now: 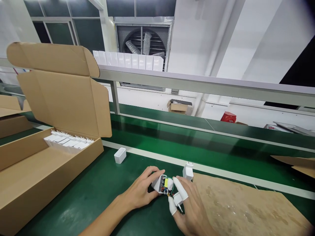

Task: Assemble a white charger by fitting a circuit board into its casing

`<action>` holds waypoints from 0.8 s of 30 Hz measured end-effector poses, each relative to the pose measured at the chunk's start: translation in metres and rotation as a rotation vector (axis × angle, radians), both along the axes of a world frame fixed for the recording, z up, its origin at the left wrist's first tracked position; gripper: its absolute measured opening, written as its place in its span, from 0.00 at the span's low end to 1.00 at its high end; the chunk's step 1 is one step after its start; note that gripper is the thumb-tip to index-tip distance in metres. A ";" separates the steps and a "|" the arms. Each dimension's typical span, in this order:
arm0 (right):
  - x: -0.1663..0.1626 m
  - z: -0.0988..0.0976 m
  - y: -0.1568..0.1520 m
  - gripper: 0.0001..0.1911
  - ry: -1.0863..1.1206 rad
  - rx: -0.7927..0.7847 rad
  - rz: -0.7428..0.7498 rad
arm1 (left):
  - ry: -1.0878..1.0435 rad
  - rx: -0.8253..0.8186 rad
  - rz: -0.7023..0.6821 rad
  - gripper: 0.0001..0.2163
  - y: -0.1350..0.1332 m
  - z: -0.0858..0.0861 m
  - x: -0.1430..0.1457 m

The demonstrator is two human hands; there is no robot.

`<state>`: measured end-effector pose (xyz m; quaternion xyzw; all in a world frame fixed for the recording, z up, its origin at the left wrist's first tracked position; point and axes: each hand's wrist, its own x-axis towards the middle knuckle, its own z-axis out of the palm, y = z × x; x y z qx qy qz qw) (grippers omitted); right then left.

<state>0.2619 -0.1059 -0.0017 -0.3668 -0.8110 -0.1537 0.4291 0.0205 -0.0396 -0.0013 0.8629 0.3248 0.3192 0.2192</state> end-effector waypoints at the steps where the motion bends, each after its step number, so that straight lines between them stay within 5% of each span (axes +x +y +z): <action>1: 0.000 -0.001 0.000 0.34 -0.005 -0.002 -0.006 | 0.008 -0.003 -0.003 0.34 0.000 0.000 0.000; 24: 0.000 -0.003 0.004 0.32 0.055 -0.038 -0.012 | 0.006 -0.026 -0.018 0.30 -0.002 0.000 0.003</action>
